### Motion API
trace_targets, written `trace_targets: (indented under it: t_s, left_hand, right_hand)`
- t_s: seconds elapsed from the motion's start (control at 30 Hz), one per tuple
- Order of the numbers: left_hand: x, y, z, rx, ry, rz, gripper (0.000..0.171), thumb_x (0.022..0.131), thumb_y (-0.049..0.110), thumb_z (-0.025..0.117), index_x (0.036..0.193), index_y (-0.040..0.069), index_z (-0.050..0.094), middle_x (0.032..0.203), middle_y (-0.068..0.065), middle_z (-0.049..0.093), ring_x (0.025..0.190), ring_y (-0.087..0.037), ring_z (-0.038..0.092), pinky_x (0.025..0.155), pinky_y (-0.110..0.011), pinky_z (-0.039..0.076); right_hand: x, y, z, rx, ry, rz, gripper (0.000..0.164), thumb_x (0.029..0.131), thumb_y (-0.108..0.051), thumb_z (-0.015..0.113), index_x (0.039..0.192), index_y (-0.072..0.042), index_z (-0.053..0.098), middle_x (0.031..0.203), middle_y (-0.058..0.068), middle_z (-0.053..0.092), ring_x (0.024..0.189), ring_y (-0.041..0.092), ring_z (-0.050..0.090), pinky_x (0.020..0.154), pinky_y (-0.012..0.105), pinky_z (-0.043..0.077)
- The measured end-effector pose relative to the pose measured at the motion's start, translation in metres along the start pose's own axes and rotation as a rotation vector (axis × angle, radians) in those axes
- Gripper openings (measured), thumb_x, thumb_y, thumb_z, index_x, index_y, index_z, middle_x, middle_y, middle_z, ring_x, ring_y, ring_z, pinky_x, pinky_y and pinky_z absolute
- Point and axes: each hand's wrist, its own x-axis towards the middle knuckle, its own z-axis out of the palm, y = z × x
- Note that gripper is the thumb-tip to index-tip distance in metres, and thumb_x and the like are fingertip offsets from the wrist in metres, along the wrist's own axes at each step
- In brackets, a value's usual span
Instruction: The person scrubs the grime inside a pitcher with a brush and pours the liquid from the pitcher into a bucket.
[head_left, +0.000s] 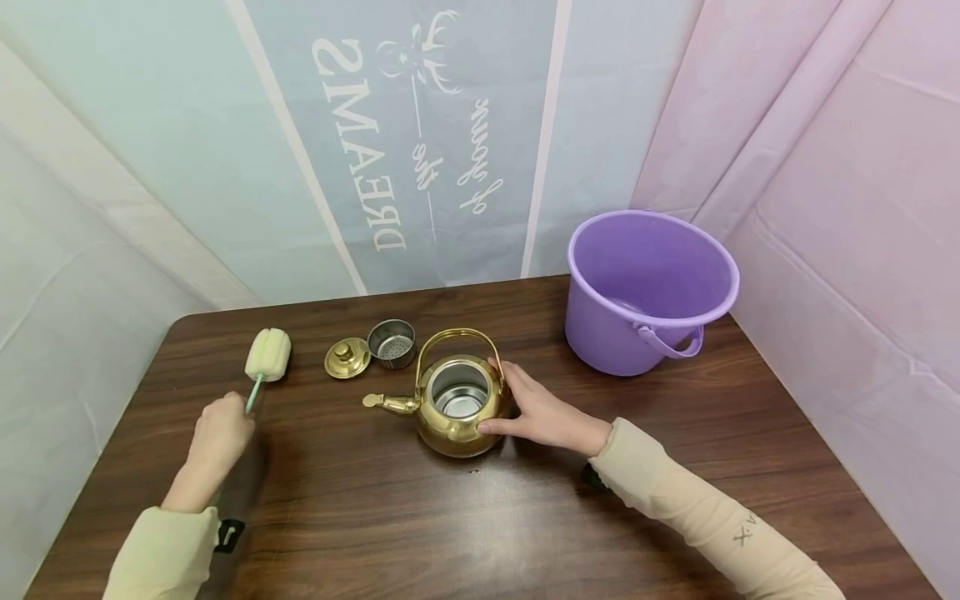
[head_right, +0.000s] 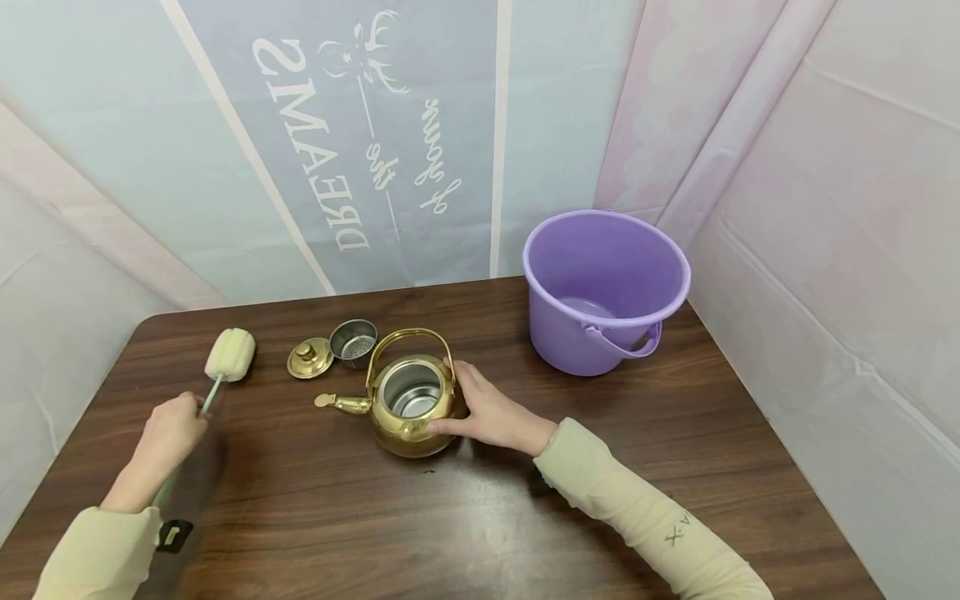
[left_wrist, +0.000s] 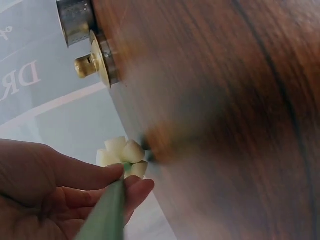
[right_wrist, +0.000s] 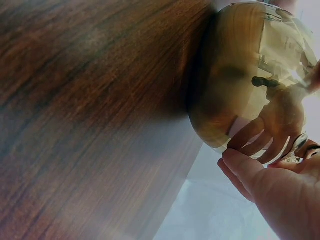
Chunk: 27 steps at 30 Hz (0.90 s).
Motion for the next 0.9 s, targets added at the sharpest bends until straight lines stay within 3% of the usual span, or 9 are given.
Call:
trace_targets:
  t_s: [0.2,0.47,0.63,0.73,0.9]
  left_hand:
    - [-0.001,-0.004,0.004,0.014,-0.04,0.017,0.006,0.073,-0.006,0.043,0.067,-0.005,0.042,0.06,-0.018,0.048,0.054,-0.03,0.048,0.049,-0.044,0.04]
    - [-0.003,-0.003,0.006,0.015,-0.08,0.012,0.007,0.074,-0.006,0.045,0.068,-0.006,0.044,0.061,-0.016,0.048,0.054,-0.027,0.046,0.05,-0.041,0.04]
    - [-0.005,-0.002,0.006,0.025,-0.072,0.005,0.009,0.077,-0.004,0.05,0.072,-0.009,0.045,0.065,-0.021,0.049,0.058,-0.033,0.05,0.052,-0.044,0.041]
    - [-0.008,0.002,0.008,0.034,-0.002,0.009,0.015,0.078,-0.001,0.055,0.077,-0.013,0.046,0.07,-0.026,0.048,0.064,-0.041,0.052,0.054,-0.048,0.042]
    - [-0.014,0.018,0.013,0.003,0.247,0.114,0.026,0.077,0.0,0.062,0.09,-0.019,0.049,0.078,-0.032,0.049,0.07,-0.047,0.05,0.057,-0.052,0.041]
  right_hand:
    - [0.0,0.0,-0.001,-0.002,0.003,-0.01,0.094,0.075,-0.055,0.063,0.143,-0.006,0.02,0.144,0.01,0.028,0.132,0.021,0.026,0.104,0.04,0.027]
    - [0.0,-0.001,-0.001,0.001,0.002,-0.01,0.094,0.076,-0.054,0.064,0.143,-0.005,0.02,0.144,0.01,0.028,0.132,0.021,0.026,0.104,0.041,0.027]
    - [0.0,-0.002,-0.001,0.006,-0.001,-0.008,0.094,0.076,-0.053,0.064,0.143,-0.004,0.02,0.144,0.01,0.027,0.132,0.022,0.026,0.104,0.041,0.027]
    - [0.0,-0.002,-0.001,0.007,-0.003,-0.004,0.094,0.076,-0.053,0.064,0.143,-0.005,0.02,0.144,0.01,0.027,0.132,0.022,0.026,0.104,0.041,0.027]
    - [-0.001,-0.002,-0.002,0.009,-0.003,0.0,0.094,0.076,-0.053,0.064,0.143,-0.005,0.02,0.144,0.01,0.028,0.132,0.022,0.027,0.104,0.041,0.027]
